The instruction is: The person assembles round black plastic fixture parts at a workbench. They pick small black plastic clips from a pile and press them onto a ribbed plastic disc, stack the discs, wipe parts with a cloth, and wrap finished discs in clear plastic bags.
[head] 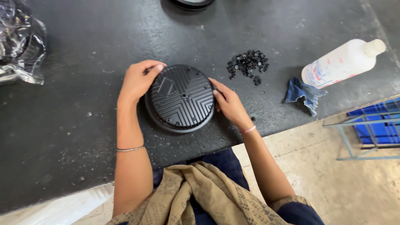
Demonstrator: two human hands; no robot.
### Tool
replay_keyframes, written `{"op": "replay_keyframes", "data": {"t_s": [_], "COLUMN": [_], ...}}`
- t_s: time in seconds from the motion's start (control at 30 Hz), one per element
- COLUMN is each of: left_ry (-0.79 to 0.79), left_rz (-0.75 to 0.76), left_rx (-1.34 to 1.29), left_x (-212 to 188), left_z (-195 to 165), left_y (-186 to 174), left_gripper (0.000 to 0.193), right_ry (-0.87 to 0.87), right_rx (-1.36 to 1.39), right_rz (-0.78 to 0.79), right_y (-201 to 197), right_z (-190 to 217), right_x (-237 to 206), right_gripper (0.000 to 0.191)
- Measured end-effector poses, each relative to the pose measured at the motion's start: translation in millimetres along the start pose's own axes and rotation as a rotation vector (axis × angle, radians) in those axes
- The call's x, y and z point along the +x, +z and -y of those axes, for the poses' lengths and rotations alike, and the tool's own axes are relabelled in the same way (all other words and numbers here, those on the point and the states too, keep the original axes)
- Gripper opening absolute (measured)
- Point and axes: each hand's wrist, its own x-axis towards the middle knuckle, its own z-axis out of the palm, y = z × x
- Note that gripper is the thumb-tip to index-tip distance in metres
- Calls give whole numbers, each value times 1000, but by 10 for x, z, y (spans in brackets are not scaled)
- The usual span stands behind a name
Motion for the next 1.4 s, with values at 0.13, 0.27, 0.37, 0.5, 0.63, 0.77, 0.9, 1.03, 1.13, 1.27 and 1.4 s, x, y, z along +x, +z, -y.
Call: {"op": "replay_keyframes", "data": {"t_s": [0.13,0.27,0.37,0.5,0.63,0.77,0.9,1.03,1.13,1.27,1.4], "left_ry": [-37,-40,-50,-46,-22,-17,-16,-16,11,65,171], "left_rz": [-64,-53,-40,-39,-37,-44,-45,-46,-49,-49,-46], "left_rx": [39,53,80,108,78,87,100,107,128,137,96], "left_x": [-23,-28,-22,-30,-44,-46,-51,-58,-54,-28,17], "left_z": [-27,-31,-25,-9,19,51,64,61,87,185,303], "left_y": [-38,-68,-82,-88,-102,-114,-120,-123,-134,-154,-170], "left_gripper": [21,21,21,21,21,21,21,21,21,22,22], "right_ry": [-129,-268,-323,-407,-391,-315,-283,-293,-290,-292,-342], "right_rx": [-124,-500,-624,-671,-677,-617,-527,-557,-623,-688,-619], "right_rz": [-212,-519,-495,-417,-372,-365,-415,-415,-384,-355,-317], "right_y": [-126,-389,-453,-453,-475,-501,-497,-494,-497,-494,-441], "right_z": [-7,-85,-157,-192,-182,-188,-181,-145,-142,-140,51], "right_x": [142,129,168,265,257,132,69,88,94,103,166], "right_gripper": [23,14,14,16,13,12,12,15,17,15,15]}}
